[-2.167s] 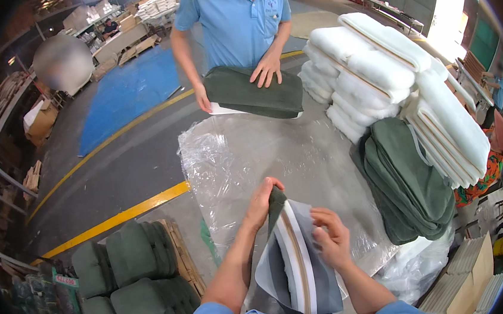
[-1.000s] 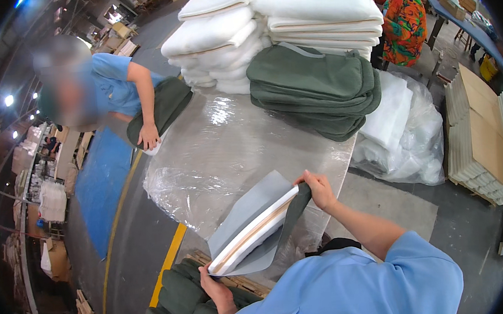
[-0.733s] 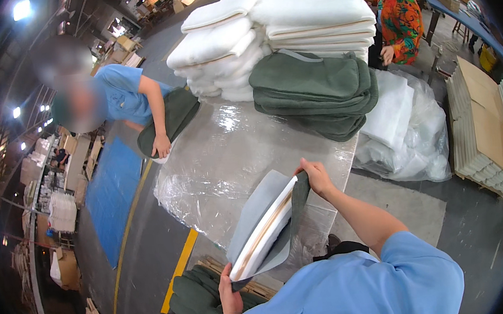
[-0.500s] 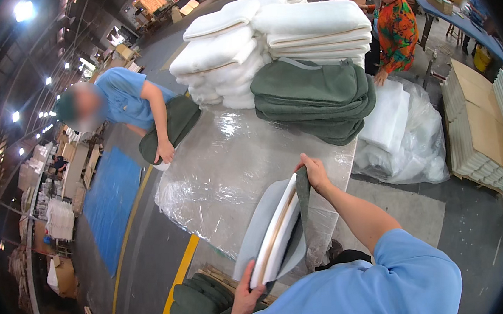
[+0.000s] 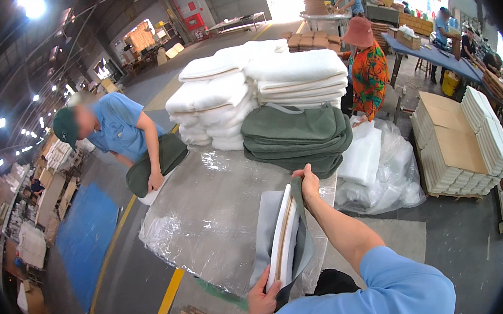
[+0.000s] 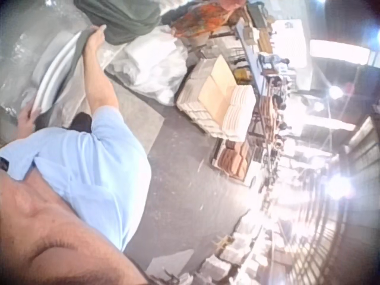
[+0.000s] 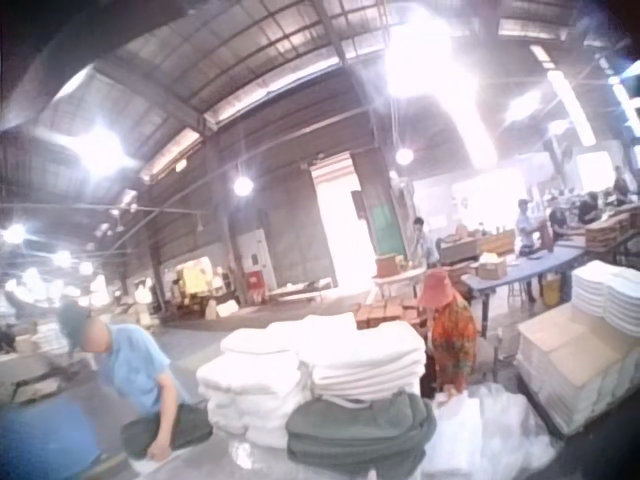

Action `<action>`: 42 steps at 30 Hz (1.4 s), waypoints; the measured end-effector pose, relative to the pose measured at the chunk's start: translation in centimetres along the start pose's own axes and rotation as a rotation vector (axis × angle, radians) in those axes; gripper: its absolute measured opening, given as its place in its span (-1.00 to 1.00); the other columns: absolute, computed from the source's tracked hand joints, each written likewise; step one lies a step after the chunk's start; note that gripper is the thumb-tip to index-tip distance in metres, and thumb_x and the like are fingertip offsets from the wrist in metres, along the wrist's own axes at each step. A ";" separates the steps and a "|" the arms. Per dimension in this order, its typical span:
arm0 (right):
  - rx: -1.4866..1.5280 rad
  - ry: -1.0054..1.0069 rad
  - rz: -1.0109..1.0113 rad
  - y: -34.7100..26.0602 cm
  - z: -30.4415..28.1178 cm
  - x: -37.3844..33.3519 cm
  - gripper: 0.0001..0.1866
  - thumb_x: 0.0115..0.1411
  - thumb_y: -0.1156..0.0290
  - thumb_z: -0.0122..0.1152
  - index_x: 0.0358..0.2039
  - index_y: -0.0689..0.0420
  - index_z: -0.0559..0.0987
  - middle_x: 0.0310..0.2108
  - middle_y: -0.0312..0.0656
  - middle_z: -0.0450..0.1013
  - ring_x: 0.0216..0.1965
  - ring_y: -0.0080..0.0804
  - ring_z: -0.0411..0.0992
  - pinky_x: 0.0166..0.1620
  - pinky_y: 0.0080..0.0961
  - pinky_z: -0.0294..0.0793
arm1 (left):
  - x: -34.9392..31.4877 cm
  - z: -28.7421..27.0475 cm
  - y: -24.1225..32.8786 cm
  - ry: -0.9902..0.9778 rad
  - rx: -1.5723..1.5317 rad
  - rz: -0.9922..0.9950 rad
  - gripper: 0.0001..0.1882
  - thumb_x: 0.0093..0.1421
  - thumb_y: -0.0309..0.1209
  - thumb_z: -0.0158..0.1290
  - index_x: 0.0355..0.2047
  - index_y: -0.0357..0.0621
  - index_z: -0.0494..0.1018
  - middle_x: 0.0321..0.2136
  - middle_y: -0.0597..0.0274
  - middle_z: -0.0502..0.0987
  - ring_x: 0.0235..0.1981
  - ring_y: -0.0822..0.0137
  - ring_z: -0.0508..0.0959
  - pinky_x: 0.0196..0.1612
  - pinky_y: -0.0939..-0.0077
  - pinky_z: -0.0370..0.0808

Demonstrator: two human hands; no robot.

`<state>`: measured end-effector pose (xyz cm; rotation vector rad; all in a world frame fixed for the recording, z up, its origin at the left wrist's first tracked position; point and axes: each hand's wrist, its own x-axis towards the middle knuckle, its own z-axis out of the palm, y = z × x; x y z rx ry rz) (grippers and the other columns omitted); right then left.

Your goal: The person folds green and white cushion covers on a plastic-wrapped table in a warehouse. They repeatedly pick up covers, fold them, and place them into stacks. Another worker performs similar folding nearby.

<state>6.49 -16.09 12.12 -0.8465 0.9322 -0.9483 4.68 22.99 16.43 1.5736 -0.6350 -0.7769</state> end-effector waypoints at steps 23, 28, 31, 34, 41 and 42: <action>-0.272 -0.286 0.425 -0.3 -7.0 -21.0 -0.39 0.48 0.07 0.15 0.20 0.43 0.48 0.03 0.08 0.57 0.01 -0.23 0.55 0.03 -0.24 0.57 | 8.6 1.3 1.1 -0.155 0.442 -0.065 -0.15 0.23 -0.12 0.31 0.39 -0.33 0.26 0.11 -0.15 0.58 -0.10 0.15 0.69 -0.01 0.27 0.59; -0.413 -0.184 0.258 1.2 -6.2 -20.1 -0.33 0.52 -0.07 0.01 0.11 0.43 0.54 -0.09 0.02 0.58 -0.11 -0.30 0.53 -0.11 -0.27 0.55 | 9.2 3.4 0.5 -0.075 0.495 0.105 -0.36 0.22 -0.15 0.25 0.19 -0.32 0.46 -0.14 -0.15 0.69 -0.10 0.04 0.70 -0.02 0.21 0.59; -0.443 -0.177 0.282 0.1 -6.9 -20.1 -0.37 0.53 -0.03 0.01 0.12 0.40 0.54 -0.13 -0.04 0.59 -0.16 -0.34 0.53 -0.14 -0.33 0.53 | 8.7 4.1 0.7 -0.073 0.454 0.090 -0.43 0.24 -0.20 0.18 0.14 -0.35 0.48 -0.10 -0.24 0.67 -0.05 -0.11 0.69 0.03 0.15 0.57; -0.444 -0.178 0.253 0.4 -7.2 -20.9 -0.39 0.54 -0.02 0.00 0.11 0.39 0.55 -0.14 -0.07 0.59 -0.20 -0.36 0.53 -0.16 -0.34 0.53 | 7.5 3.7 0.3 -0.052 0.344 0.092 -0.51 0.27 -0.24 0.15 0.09 -0.34 0.50 -0.10 -0.24 0.67 -0.06 -0.11 0.69 0.02 0.16 0.56; -0.369 -0.173 0.289 2.4 -7.8 -21.5 -0.40 0.53 0.00 0.02 0.06 0.42 0.56 -0.22 -0.12 0.57 -0.25 -0.40 0.50 -0.19 -0.35 0.52 | 8.4 2.5 -1.4 -0.011 0.356 0.206 -0.72 0.34 -0.37 0.09 -0.07 -0.34 0.51 -0.25 -0.12 0.63 -0.19 -0.07 0.64 -0.08 0.13 0.53; -0.344 -0.166 0.279 2.6 -7.9 -21.6 -0.40 0.53 0.00 0.03 0.05 0.42 0.57 -0.23 -0.13 0.57 -0.27 -0.41 0.48 -0.21 -0.36 0.51 | 9.0 2.8 -1.3 -0.003 0.336 0.230 -0.74 0.34 -0.38 0.09 -0.07 -0.33 0.50 -0.23 -0.10 0.61 -0.18 -0.07 0.62 -0.08 0.13 0.52</action>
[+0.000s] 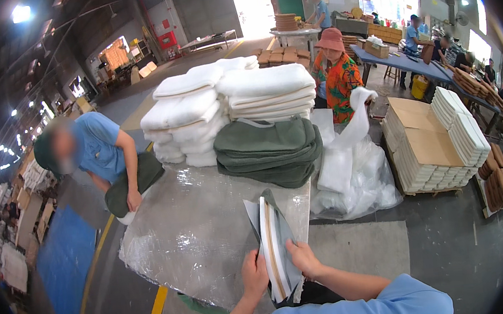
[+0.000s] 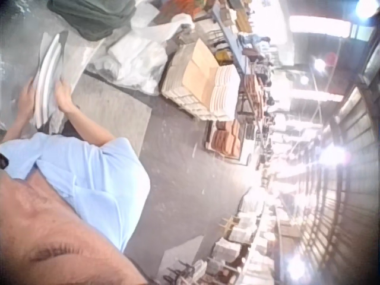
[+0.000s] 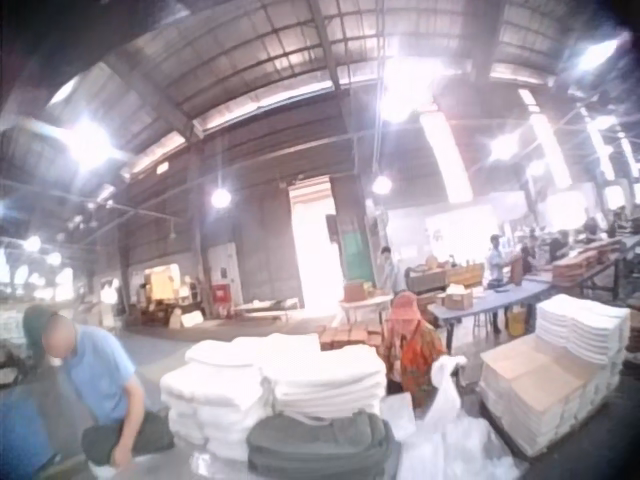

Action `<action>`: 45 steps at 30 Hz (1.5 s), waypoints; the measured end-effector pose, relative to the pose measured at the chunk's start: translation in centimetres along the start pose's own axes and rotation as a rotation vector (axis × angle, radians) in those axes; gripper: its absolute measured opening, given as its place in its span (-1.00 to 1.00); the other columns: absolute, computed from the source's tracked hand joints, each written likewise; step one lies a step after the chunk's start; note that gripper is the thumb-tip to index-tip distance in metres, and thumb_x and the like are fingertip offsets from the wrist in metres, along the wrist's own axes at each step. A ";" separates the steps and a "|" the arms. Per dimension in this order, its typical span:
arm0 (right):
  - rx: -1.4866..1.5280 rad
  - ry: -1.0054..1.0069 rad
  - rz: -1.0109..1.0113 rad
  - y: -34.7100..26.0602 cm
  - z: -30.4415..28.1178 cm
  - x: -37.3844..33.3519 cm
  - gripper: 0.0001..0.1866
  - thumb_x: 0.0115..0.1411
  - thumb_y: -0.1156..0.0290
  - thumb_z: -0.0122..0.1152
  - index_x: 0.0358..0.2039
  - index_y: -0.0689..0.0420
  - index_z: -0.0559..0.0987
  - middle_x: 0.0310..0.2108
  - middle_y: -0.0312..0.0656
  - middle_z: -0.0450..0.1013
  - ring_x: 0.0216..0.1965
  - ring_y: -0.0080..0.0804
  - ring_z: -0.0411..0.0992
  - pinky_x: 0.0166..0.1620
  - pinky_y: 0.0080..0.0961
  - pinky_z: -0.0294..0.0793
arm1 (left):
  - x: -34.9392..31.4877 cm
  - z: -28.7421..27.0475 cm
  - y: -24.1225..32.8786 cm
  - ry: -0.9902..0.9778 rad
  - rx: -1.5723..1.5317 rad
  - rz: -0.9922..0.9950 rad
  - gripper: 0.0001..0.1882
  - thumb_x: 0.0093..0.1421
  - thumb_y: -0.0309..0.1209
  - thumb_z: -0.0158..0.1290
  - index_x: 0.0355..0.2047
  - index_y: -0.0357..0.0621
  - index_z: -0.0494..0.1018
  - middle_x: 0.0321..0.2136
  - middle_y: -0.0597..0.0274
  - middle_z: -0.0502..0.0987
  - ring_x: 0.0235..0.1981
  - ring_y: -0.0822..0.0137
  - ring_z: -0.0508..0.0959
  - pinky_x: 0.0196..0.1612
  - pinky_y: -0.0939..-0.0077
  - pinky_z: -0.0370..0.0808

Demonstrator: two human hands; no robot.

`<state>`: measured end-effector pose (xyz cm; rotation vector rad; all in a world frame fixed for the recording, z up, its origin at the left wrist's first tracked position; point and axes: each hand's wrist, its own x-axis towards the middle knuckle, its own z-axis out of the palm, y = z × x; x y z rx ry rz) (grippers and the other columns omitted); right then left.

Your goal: The person folds green and white cushion covers on a plastic-wrapped table in a warehouse. They repeatedly pick up covers, fold them, and place them into stacks. Another worker performs similar folding nearby.

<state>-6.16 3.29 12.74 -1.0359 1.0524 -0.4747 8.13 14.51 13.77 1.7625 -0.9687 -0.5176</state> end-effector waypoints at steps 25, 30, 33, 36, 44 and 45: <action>-0.209 -0.090 -0.034 -1.8 -0.3 0.3 -0.37 0.53 -0.06 -0.02 -0.02 0.39 0.62 -0.28 -0.18 0.56 -0.21 -0.48 0.41 -0.13 -0.36 0.45 | 20.1 3.1 2.3 -0.044 0.447 0.542 -0.76 0.15 -0.62 0.08 -0.19 -0.11 0.59 -0.08 0.09 0.61 -0.04 -0.08 0.58 0.02 0.06 0.53; -0.254 -0.101 -0.021 -2.5 -0.4 0.1 -0.37 0.52 -0.06 -0.01 -0.05 0.38 0.62 -0.32 -0.16 0.56 -0.25 -0.44 0.42 -0.15 -0.34 0.46 | 21.4 3.3 2.2 -0.093 0.373 0.576 -0.81 0.16 -0.62 0.09 -0.24 -0.11 0.57 -0.16 0.11 0.62 -0.10 -0.12 0.59 -0.02 0.10 0.54; -0.299 -0.108 0.037 -0.8 -0.8 1.1 -0.37 0.52 -0.07 0.00 -0.12 0.38 0.62 -0.40 -0.22 0.52 -0.33 -0.41 0.41 -0.23 -0.31 0.44 | 23.2 3.5 1.6 -0.203 0.249 0.503 -0.91 0.25 -0.58 0.09 -0.25 -0.15 0.54 -0.18 0.15 0.65 -0.17 0.05 0.63 -0.05 0.23 0.57; -0.271 -0.084 -0.042 -0.5 -0.5 1.5 -0.37 0.52 -0.07 0.01 -0.19 0.38 0.61 -0.46 -0.27 0.48 -0.39 -0.41 0.39 -0.30 -0.29 0.41 | 25.7 2.5 2.0 -0.366 -0.227 0.030 -0.98 0.34 -0.53 0.10 -0.23 -0.17 0.51 -0.18 0.22 0.67 -0.21 0.31 0.63 -0.08 0.37 0.56; -0.018 -0.181 0.057 -1.0 -0.5 1.9 -0.47 0.48 0.04 0.15 0.03 0.34 0.61 -0.22 -0.15 0.57 -0.18 -0.46 0.48 -0.06 -0.41 0.50 | 23.2 0.9 -0.5 -0.524 -0.273 -0.125 -0.53 0.29 -0.53 0.08 0.23 -0.13 0.45 0.08 0.29 0.52 0.03 0.44 0.52 0.15 0.51 0.44; -0.060 -0.128 -0.070 -1.3 -0.6 2.7 -0.49 0.44 0.08 0.21 0.07 0.33 0.57 -0.18 -0.14 0.57 -0.17 -0.45 0.49 -0.06 -0.40 0.51 | 22.8 1.4 -0.5 -0.530 -0.294 -0.111 -0.47 0.28 -0.54 0.08 0.28 -0.11 0.42 0.12 0.29 0.50 0.04 0.43 0.51 0.16 0.51 0.43</action>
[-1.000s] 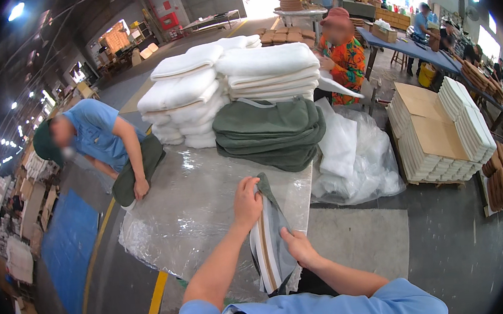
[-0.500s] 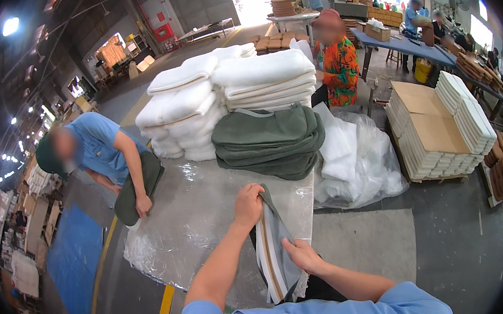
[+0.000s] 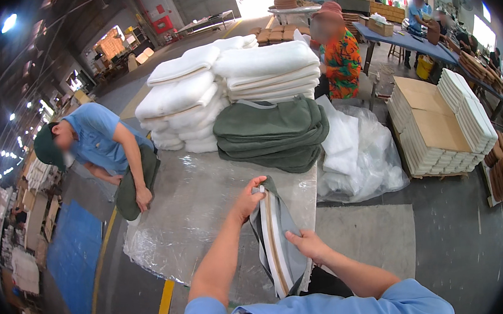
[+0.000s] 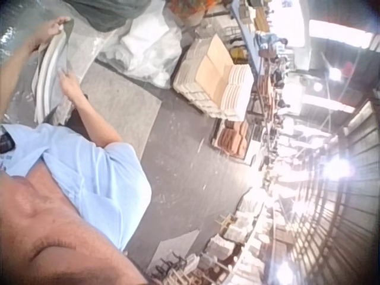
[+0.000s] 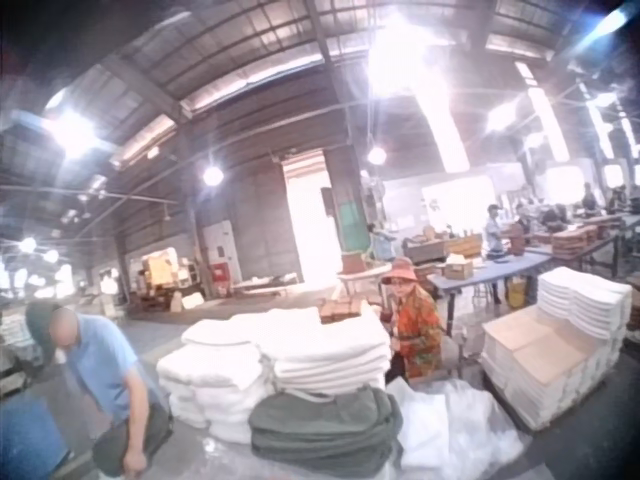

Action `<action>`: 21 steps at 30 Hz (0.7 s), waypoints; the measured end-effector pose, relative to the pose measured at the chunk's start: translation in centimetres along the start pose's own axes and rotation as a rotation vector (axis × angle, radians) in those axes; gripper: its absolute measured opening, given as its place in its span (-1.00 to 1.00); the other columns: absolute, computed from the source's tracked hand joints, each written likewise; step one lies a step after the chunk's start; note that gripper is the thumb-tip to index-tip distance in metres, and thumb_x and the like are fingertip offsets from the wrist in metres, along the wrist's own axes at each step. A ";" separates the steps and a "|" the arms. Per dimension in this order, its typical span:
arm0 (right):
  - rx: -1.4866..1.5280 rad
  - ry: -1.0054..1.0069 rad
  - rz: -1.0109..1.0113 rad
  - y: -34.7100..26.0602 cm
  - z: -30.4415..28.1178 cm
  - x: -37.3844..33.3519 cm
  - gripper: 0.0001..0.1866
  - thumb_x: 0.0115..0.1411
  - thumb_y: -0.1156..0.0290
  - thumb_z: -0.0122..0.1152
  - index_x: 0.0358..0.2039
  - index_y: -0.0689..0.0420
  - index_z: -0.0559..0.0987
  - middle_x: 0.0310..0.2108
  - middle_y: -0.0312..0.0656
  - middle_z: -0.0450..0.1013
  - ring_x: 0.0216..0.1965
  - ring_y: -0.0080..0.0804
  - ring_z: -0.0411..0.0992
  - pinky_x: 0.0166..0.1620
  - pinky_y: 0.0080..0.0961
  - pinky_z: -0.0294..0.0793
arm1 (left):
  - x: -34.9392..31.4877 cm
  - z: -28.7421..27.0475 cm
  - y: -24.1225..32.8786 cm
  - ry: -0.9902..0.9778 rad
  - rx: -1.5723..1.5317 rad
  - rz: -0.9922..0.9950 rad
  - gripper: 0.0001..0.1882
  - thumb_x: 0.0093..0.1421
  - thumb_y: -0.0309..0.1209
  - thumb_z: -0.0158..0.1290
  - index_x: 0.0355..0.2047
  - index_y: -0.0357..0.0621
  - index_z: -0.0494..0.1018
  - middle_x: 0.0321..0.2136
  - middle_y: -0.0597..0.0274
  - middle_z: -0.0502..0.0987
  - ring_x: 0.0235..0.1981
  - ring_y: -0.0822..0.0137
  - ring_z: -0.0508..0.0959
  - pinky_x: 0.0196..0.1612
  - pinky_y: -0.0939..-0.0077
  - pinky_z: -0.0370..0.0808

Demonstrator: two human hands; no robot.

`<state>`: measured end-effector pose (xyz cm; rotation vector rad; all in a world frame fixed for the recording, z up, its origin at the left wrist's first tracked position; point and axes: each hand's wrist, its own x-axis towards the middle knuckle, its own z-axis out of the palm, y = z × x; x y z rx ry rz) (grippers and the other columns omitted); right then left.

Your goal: The person folds green and white cushion covers on a plastic-wrapped table in a warehouse. They repeatedly pick up covers, fold them, and place them into stacks. Another worker performs similar folding nearby.

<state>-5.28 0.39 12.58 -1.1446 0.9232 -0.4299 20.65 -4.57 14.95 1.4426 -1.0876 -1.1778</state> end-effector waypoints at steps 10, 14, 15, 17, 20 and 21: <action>-0.522 0.282 -0.529 -9.2 0.0 10.6 -0.51 0.23 0.41 0.36 0.17 0.15 0.48 -0.14 -0.08 0.61 -0.30 -0.28 0.56 -0.15 -0.35 0.55 | -0.5 2.4 -1.7 0.228 0.043 0.188 -0.47 0.23 -0.55 0.04 0.24 -0.19 0.41 -0.01 0.13 0.60 0.00 0.28 0.59 0.10 0.39 0.50; -0.571 0.291 -0.482 -9.3 -1.3 12.3 -0.75 0.30 0.37 0.28 -0.07 0.20 0.63 -0.32 -0.06 0.63 -0.35 -0.29 0.57 -0.21 -0.31 0.53 | -2.1 4.2 -1.1 0.464 0.459 0.422 -0.61 0.23 -0.54 0.09 0.09 -0.22 0.49 -0.03 -0.07 0.63 0.00 0.01 0.64 0.06 0.24 0.55; -0.594 0.297 -0.448 -9.7 -1.2 12.7 -0.78 0.31 0.36 0.26 -0.14 0.22 0.66 -0.36 -0.06 0.63 -0.35 -0.29 0.58 -0.23 -0.29 0.52 | -2.6 4.3 -0.7 0.517 0.544 0.496 -0.64 0.23 -0.53 0.11 0.06 -0.22 0.51 -0.03 -0.12 0.63 0.00 -0.06 0.64 0.05 0.20 0.56; -0.549 0.332 -0.375 -10.2 -1.0 13.5 -0.76 0.32 0.30 0.23 -0.19 0.22 0.67 -0.32 0.02 0.64 -0.25 -0.09 0.62 -0.15 -0.20 0.55 | -2.6 4.4 0.2 0.510 0.572 0.491 -0.66 0.23 -0.51 0.15 0.04 -0.19 0.52 -0.02 -0.09 0.62 -0.01 -0.14 0.61 0.03 0.12 0.56; -0.512 0.355 -0.351 -9.6 -1.5 14.4 -0.72 0.33 0.25 0.20 -0.21 0.22 0.68 -0.31 0.05 0.65 -0.21 0.00 0.64 -0.11 -0.16 0.56 | -2.3 4.7 1.1 0.475 0.610 0.491 -0.67 0.23 -0.48 0.16 0.02 -0.16 0.55 -0.10 -0.03 0.62 -0.05 -0.14 0.62 0.02 0.11 0.56; -0.501 0.348 -0.361 -9.5 -1.3 14.5 -0.71 0.34 0.24 0.20 -0.21 0.22 0.68 -0.31 0.05 0.65 -0.21 0.00 0.63 -0.11 -0.17 0.56 | -1.9 4.3 1.3 0.469 0.637 0.506 -0.68 0.23 -0.48 0.16 0.01 -0.15 0.56 -0.13 -0.02 0.62 -0.07 -0.13 0.62 0.00 0.11 0.56</action>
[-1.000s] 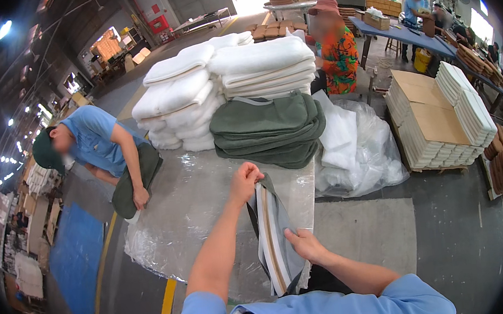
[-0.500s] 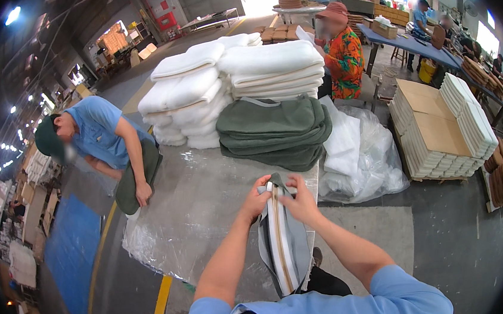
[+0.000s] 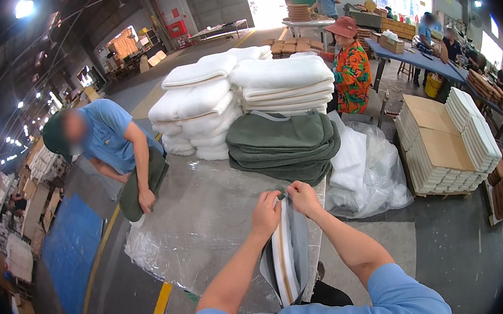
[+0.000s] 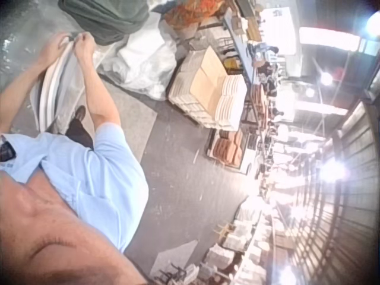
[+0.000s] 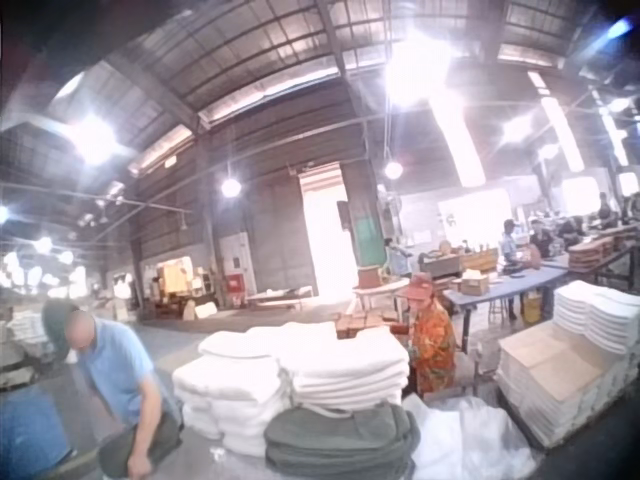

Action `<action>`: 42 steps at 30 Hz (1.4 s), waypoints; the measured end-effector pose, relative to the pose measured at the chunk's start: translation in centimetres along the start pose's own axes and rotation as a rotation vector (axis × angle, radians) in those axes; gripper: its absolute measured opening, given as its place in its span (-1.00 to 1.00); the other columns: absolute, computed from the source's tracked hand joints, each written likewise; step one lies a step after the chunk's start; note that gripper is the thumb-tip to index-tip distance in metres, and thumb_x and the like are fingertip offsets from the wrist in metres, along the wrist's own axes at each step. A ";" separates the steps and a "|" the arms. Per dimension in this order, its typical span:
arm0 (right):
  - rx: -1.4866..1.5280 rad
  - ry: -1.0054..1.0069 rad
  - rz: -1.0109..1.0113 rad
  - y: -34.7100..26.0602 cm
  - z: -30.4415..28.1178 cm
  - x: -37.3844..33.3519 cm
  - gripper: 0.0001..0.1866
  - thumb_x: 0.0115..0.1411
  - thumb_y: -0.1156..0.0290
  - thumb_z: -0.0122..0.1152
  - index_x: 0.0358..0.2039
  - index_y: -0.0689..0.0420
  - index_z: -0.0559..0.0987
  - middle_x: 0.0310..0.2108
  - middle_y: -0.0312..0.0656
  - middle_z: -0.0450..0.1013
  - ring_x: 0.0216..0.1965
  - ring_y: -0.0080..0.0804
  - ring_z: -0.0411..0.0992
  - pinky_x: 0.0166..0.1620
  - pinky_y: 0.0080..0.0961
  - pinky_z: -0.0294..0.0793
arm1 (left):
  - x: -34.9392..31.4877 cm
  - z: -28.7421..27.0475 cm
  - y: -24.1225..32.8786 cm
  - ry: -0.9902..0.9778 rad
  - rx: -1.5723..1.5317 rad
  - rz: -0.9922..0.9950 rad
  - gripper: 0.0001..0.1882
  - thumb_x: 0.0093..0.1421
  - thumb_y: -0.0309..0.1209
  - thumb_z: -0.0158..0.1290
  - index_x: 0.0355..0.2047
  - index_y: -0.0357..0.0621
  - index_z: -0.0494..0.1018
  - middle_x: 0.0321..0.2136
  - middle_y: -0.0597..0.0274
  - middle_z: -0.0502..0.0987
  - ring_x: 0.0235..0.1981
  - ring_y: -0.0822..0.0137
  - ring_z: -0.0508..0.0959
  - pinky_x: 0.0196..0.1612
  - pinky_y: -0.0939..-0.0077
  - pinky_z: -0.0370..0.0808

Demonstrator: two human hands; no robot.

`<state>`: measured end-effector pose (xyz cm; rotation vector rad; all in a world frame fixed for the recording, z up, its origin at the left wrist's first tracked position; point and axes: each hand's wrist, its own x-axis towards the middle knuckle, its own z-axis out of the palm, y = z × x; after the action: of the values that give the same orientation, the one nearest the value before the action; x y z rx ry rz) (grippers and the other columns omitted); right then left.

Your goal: The person folds green and white cushion covers on a plastic-wrapped table in a warehouse. They repeatedly pick up covers, fold them, and place them into stacks. Another worker performs similar folding nearby.

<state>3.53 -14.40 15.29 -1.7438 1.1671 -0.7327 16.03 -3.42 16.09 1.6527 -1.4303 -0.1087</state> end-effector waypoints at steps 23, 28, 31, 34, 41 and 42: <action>-0.071 -0.139 0.039 -0.8 -0.2 0.5 -0.73 0.14 0.30 0.39 -0.16 0.10 0.75 -0.33 0.06 0.65 -0.25 -0.06 0.65 -0.12 -0.20 0.60 | 2.3 0.7 -6.5 -0.123 -0.692 -0.605 -0.88 0.32 -0.53 0.14 -0.17 -0.24 0.62 -0.33 0.30 0.66 -0.32 0.47 0.59 -0.16 0.50 0.54; -0.081 -0.122 -0.178 -1.0 0.3 0.2 -0.77 0.16 0.34 0.37 -0.18 0.11 0.72 -0.38 -0.11 0.60 -0.35 -0.31 0.54 -0.21 -0.32 0.53 | 0.8 1.8 -5.9 0.009 -0.482 -0.412 -0.84 0.33 -0.52 0.12 -0.14 -0.27 0.63 -0.32 0.18 0.71 -0.29 0.41 0.66 -0.15 0.45 0.57; -0.148 -0.166 -0.361 -1.4 0.3 0.6 -0.77 0.19 0.34 0.33 -0.16 0.11 0.71 -0.31 -0.03 0.62 -0.25 -0.11 0.59 -0.12 -0.21 0.56 | 0.8 1.6 -6.2 0.053 -0.418 -0.363 -0.83 0.32 -0.52 0.17 -0.12 -0.32 0.62 -0.31 0.22 0.71 -0.31 0.47 0.65 -0.17 0.49 0.59; -0.266 -0.163 -0.462 -1.3 0.6 1.1 -0.78 0.22 0.34 0.28 -0.16 0.14 0.69 -0.26 0.06 0.62 -0.15 0.09 0.60 -0.04 -0.10 0.57 | 1.0 1.5 -5.8 0.049 -0.308 -0.362 -0.81 0.27 -0.45 0.18 -0.14 -0.23 0.65 -0.33 0.10 0.72 -0.33 0.31 0.69 -0.18 0.40 0.59; -0.304 -0.073 -0.383 -1.3 1.2 2.2 -0.83 0.26 0.35 0.24 -0.35 0.20 0.62 -0.29 0.06 0.60 -0.16 0.12 0.58 -0.07 -0.02 0.54 | 3.0 1.4 -3.0 -0.148 -0.048 -0.357 -0.80 0.24 -0.45 0.18 -0.12 -0.10 0.63 -0.39 0.00 0.67 -0.36 0.03 0.68 -0.23 0.19 0.57; -0.307 -0.074 -0.370 -1.4 1.4 2.0 -0.84 0.26 0.36 0.22 -0.36 0.19 0.61 -0.29 0.07 0.60 -0.16 0.14 0.57 -0.07 0.00 0.53 | 3.0 1.3 -2.9 -0.163 -0.023 -0.341 -0.80 0.25 -0.46 0.17 -0.11 -0.10 0.61 -0.39 -0.02 0.67 -0.35 -0.04 0.67 -0.23 0.13 0.57</action>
<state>6.01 -15.59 15.93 -2.2635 0.9528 -0.7228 18.33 -6.88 14.81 1.8906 -1.2460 -0.4602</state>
